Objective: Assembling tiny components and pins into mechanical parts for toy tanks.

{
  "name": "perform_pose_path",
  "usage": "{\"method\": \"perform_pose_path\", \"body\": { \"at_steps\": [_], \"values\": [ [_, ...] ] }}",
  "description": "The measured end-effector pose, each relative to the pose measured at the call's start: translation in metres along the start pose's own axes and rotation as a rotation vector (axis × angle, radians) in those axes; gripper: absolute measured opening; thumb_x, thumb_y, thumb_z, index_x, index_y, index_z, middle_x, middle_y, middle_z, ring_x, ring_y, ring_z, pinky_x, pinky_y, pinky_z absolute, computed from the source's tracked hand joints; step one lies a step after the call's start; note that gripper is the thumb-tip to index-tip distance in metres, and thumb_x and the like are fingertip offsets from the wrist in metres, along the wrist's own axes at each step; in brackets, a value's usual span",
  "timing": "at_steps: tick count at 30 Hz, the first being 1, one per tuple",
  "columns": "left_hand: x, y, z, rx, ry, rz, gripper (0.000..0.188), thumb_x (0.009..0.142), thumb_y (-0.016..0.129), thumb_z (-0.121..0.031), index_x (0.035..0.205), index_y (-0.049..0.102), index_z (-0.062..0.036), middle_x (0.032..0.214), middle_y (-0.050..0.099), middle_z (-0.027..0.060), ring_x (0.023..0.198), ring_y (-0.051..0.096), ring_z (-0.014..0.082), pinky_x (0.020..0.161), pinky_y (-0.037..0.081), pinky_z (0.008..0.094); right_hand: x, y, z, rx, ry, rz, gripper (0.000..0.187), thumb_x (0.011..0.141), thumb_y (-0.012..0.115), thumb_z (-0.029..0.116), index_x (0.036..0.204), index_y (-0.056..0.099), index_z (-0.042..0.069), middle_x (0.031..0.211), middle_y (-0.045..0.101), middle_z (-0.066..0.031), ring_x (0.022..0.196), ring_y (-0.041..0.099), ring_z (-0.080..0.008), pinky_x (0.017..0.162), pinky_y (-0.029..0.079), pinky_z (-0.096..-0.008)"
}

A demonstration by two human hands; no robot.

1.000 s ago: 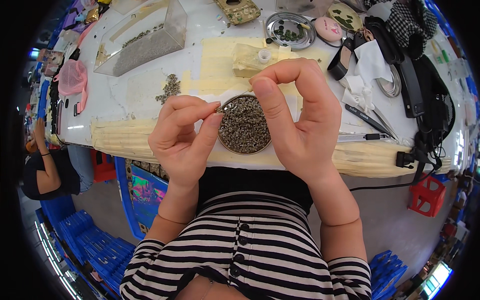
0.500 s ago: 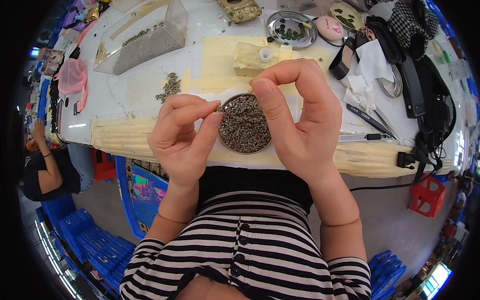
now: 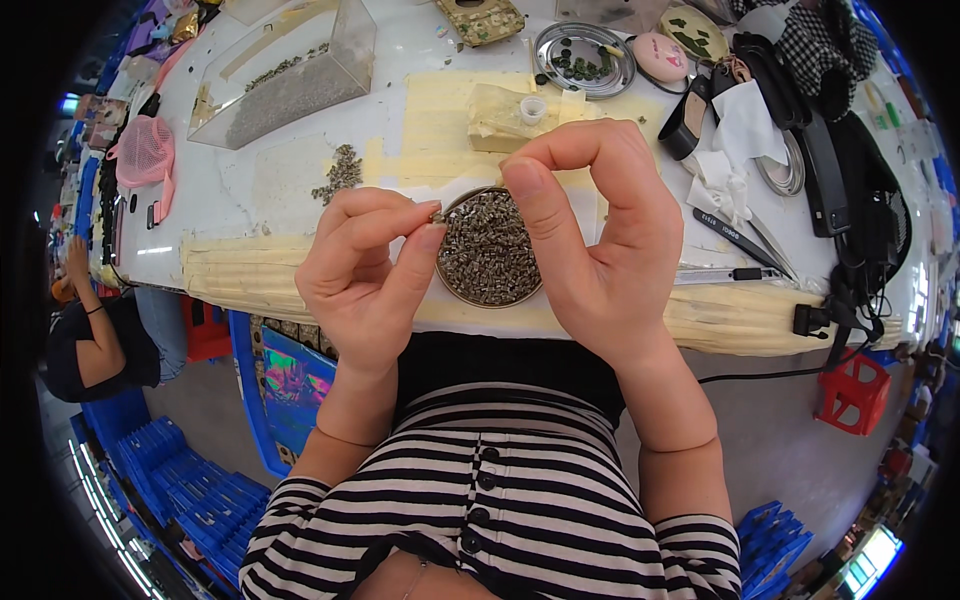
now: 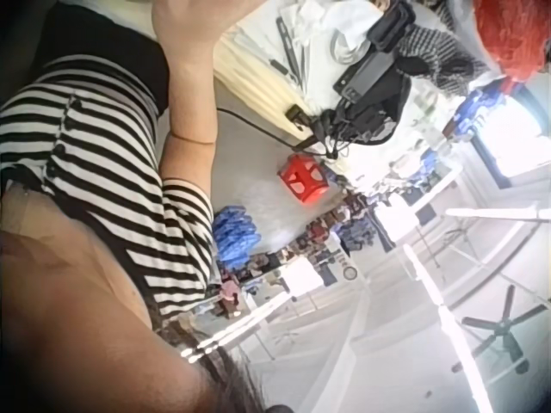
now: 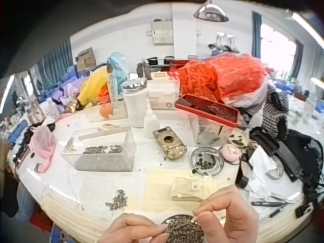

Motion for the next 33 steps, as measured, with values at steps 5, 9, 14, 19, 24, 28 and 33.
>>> {"method": "perform_pose_path", "body": {
  "at_steps": [5, 9, 14, 19, 24, 28, 33],
  "values": [
    [0.0002, -0.0002, -0.0003, -0.01, 0.0, -0.002, 0.022, 0.075, 0.076, 0.01, 0.096, 0.075, 0.0014, 0.089, 0.065, 0.0077, 0.078, 0.062, 0.0137, 0.067, 0.049, 0.0237, -0.0007, 0.0007, 0.0001, 0.014, 0.013, -0.012, 0.008, 0.091, 0.069, 0.007, 0.091, 0.064, 0.001, 0.087, 0.063, -0.0046, 0.082, 0.056, -0.0149, 0.077, 0.044, -0.0258],
    [0.0003, 0.0002, -0.0008, -0.02, -0.003, -0.003, 0.021, 0.075, 0.076, 0.01, 0.095, 0.075, 0.0014, 0.089, 0.065, 0.0077, 0.077, 0.062, 0.0135, 0.067, 0.049, 0.0235, -0.001, -0.0003, 0.0001, -0.002, -0.001, -0.011, 0.008, 0.091, 0.07, 0.007, 0.091, 0.064, 0.001, 0.087, 0.063, -0.0044, 0.082, 0.055, -0.0147, 0.076, 0.043, -0.0257],
    [0.0004, -0.0002, 0.0007, -0.011, 0.008, -0.003, 0.021, 0.075, 0.077, 0.01, 0.094, 0.075, 0.0014, 0.089, 0.066, 0.008, 0.078, 0.062, 0.0137, 0.067, 0.049, 0.0235, -0.0019, 0.0, -0.0007, -0.012, -0.004, -0.016, 0.008, 0.091, 0.07, 0.007, 0.09, 0.063, 0.001, 0.087, 0.063, -0.004, 0.081, 0.054, -0.0144, 0.076, 0.043, -0.0255],
    [0.0003, 0.0003, 0.0, -0.02, -0.001, -0.007, 0.021, 0.075, 0.077, 0.01, 0.094, 0.075, 0.0014, 0.089, 0.066, 0.0082, 0.078, 0.062, 0.014, 0.068, 0.049, 0.0237, -0.0019, -0.0003, -0.0009, -0.007, -0.006, -0.018, 0.008, 0.091, 0.07, 0.006, 0.09, 0.063, 0.002, 0.087, 0.063, -0.0039, 0.081, 0.054, -0.0146, 0.076, 0.043, -0.0256],
    [0.0002, 0.0004, 0.0005, -0.02, 0.001, -0.009, 0.022, 0.074, 0.077, 0.011, 0.094, 0.075, 0.0014, 0.089, 0.066, 0.0084, 0.078, 0.062, 0.014, 0.068, 0.049, 0.0238, -0.0016, 0.0006, -0.0004, -0.002, -0.002, -0.028, 0.009, 0.091, 0.07, 0.007, 0.089, 0.063, 0.002, 0.086, 0.063, -0.0036, 0.08, 0.054, -0.0145, 0.076, 0.043, -0.0257],
    [0.0001, 0.0005, 0.0004, -0.016, 0.001, -0.011, 0.021, 0.075, 0.077, 0.011, 0.094, 0.075, 0.0011, 0.089, 0.066, 0.0079, 0.078, 0.062, 0.0138, 0.068, 0.049, 0.0238, -0.0018, 0.0004, -0.0004, -0.037, -0.022, -0.035, 0.01, 0.09, 0.071, 0.008, 0.087, 0.063, 0.002, 0.084, 0.062, -0.0036, 0.079, 0.053, -0.015, 0.074, 0.042, -0.026],
    [0.0002, -0.0002, 0.0004, -0.016, 0.006, 0.0, 0.022, 0.075, 0.077, 0.011, 0.094, 0.075, 0.0007, 0.089, 0.066, 0.0073, 0.078, 0.062, 0.0133, 0.068, 0.048, 0.0236, -0.0017, -0.0004, -0.0013, -0.079, -0.046, -0.035, 0.011, 0.089, 0.072, 0.008, 0.086, 0.063, 0.003, 0.082, 0.062, -0.0036, 0.078, 0.053, -0.0154, 0.073, 0.042, -0.0263]
  ]
}}
Point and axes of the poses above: each hand's wrist, its own x-axis towards the middle knuckle, its own y-axis out of the palm, z = x × y, the point moved 1 cm from there along x, towards the middle knuckle
